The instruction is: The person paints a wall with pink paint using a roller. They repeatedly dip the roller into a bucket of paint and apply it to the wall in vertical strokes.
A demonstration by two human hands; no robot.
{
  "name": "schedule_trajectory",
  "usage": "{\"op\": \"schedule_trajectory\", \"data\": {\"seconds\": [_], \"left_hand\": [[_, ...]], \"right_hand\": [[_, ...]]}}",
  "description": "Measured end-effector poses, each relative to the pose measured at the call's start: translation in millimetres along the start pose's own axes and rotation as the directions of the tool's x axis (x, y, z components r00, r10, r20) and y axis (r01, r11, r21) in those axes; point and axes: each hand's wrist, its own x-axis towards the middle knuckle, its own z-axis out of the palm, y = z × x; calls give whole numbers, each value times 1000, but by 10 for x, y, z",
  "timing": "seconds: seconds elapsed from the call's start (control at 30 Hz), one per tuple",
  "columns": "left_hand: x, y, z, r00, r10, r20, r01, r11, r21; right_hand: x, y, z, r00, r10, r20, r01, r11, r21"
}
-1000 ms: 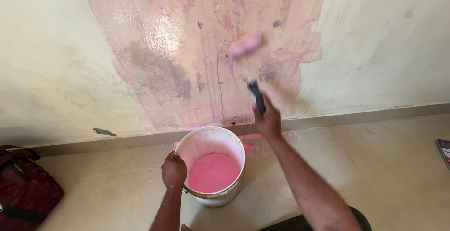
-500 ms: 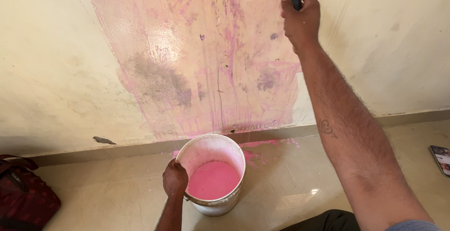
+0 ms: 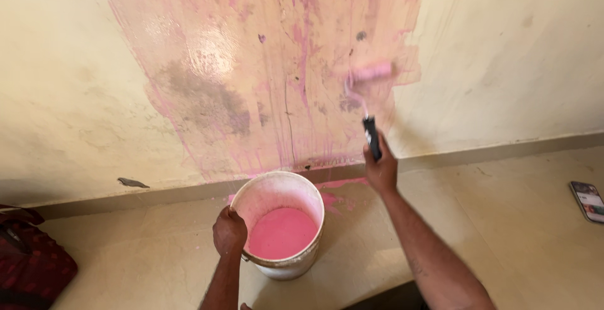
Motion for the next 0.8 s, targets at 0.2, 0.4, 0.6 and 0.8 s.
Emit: {"op": "schedule_trajectory", "data": {"seconds": [0.2,0.4,0.6,0.8], "left_hand": [[-2,-48,-11,1000,-7,10,7,1000,6],[-5,-61,-44,999,-8,31,8,1000,5],[7,-61,-40,1000,9,6,-9,1000,12],[17,-60,-27,1000,11,2,-11,1000,5]], "right_hand": [[-876,437,123,997,69,33,-69,998,-6],[-1145,421,117,900,419,123,-402,904,-144],[-1087,363,108,959,283,33,-276,953,-125],[-359,86,72,985,-111,-130,122,989,78]]}}
